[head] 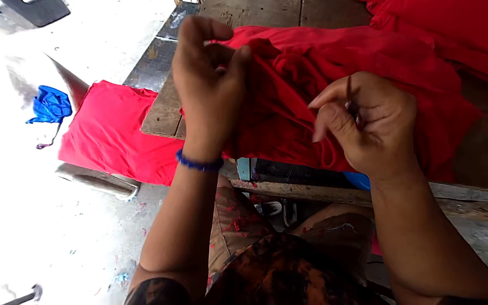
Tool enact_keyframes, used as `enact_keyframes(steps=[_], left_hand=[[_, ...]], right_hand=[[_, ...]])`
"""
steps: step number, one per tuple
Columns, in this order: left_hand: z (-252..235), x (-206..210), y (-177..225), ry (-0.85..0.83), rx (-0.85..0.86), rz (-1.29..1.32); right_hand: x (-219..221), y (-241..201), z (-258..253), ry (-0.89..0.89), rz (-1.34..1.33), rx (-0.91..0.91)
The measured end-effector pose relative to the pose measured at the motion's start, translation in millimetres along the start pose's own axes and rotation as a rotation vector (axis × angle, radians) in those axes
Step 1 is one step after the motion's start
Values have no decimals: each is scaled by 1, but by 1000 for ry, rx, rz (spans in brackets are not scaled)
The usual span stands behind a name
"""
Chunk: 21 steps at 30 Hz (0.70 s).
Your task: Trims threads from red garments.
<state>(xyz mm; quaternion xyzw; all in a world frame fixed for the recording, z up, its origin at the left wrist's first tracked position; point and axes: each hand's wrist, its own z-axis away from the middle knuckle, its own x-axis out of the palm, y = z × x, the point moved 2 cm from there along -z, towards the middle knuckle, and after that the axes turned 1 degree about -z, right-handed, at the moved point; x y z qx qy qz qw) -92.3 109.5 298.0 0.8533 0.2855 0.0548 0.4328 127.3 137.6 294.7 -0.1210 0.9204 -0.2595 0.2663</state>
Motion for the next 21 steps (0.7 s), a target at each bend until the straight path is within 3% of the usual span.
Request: enact_keyframes(steps=[3,5,7,9,13,16,21], left_hand=[[-19,11,-11,-73,-243,95],[-17,9,-13,-90,-291,177],[-2,-1,-7,-69,-197,220],[25,-11,-2,6,45,191],[98,-22,-8,-31,277,-153],[117,-23,-33,-117,252,-507],[100,-39,-34,20,277,-507]], right_hand=[[12,2,-20,-204,-92,-53],[14,20,-34,-207,-29,22],[13,42,-44,-141,23,123],[11,54,-49,-101,-35,181],[10,57,-51,-116,-119,205],[9,59,-51,-86,-205,252],[10,58,-48,-25,-235,249]])
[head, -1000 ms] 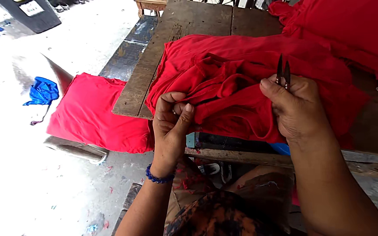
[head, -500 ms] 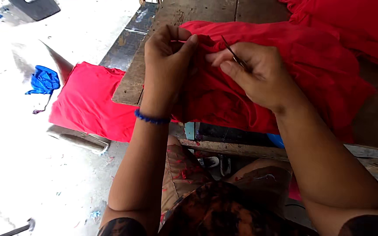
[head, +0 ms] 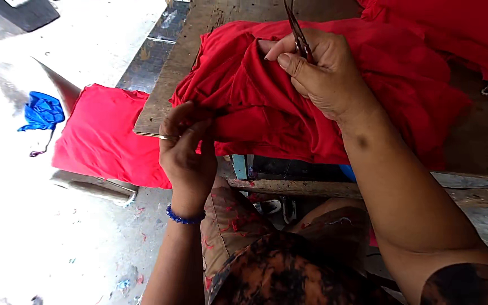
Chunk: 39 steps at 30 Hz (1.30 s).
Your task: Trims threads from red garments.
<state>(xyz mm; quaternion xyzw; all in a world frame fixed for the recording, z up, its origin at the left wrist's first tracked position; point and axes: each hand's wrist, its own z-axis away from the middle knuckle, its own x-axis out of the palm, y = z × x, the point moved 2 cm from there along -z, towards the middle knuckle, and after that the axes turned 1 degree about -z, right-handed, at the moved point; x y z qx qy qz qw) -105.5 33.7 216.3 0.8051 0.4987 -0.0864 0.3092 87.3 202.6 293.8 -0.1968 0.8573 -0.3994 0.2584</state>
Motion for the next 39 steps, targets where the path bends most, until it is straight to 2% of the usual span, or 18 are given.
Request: enact_keyframes(steps=[5,9,11,13,16,18,19,22,23,24,26,30,32,35,39], left_hand=[[1,2,-4,-30,-21,30],[17,7,-11,-60,-45,62],[19,-7,-6,-82,-50,136],[11,-23,-3,-48,-33,178],[-28,-30,-2,-32,82,204],[-69,-20,-1,-163,153,122],[-89,-12,1,-277,126,52],[-136,21,-3,-693,-192,-32],[-146,30,0,-803,-295,-4],[-153,37,2,-845,-322,20],[-152,39,16,-858,-226,84],[-93,26,28,-759,301,214],[-56,26,26,-658,448,113],[-27,22,25,-611,467,-45],[-41,4,46,-794,306,150]], right_hand=[[7,-3,13,-11,95,-113],[19,-40,59,-117,12,-112],[8,-64,92,-143,-45,-77],[-25,-84,125,-17,-9,-79],[-101,-99,165,372,172,-14],[-153,-90,187,620,448,90],[-176,-80,198,715,607,207],[-229,-43,234,781,821,633],[-243,-31,245,777,847,743],[-254,-21,254,775,894,831],[-265,-9,266,750,1004,991],[-275,-3,269,758,1104,1175],[-277,2,267,778,1135,1244],[-280,7,257,792,1184,1383],[-278,6,255,793,1256,1313]])
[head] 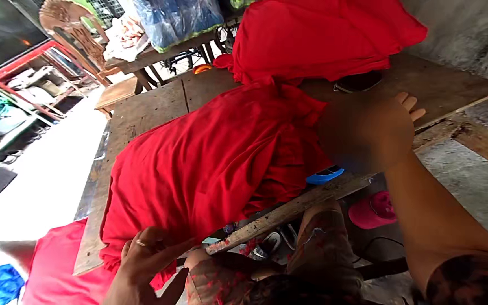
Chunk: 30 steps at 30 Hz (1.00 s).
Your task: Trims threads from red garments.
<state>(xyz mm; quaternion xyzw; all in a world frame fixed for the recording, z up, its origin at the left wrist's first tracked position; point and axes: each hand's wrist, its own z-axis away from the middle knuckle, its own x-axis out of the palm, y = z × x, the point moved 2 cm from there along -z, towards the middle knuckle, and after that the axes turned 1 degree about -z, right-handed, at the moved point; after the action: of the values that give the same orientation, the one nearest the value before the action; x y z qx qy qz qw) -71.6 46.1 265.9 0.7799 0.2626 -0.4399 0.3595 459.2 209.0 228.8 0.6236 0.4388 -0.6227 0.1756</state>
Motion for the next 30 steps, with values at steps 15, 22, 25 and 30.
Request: enact_keyframes(steps=[15,22,25,30], left_hand=[[-197,11,12,131,-33,-363],[-153,56,-42,213,-246,-327],[-149,51,-47,268,-201,-270],[-144,51,-83,346,-269,43]], right_hand=[[48,-95,0,-477,-366,-692],[17,-113,84,-681,-1081,-582],[18,-124,103,-572,-1305,-600],[-31,-179,149,-601,-1554,-984]])
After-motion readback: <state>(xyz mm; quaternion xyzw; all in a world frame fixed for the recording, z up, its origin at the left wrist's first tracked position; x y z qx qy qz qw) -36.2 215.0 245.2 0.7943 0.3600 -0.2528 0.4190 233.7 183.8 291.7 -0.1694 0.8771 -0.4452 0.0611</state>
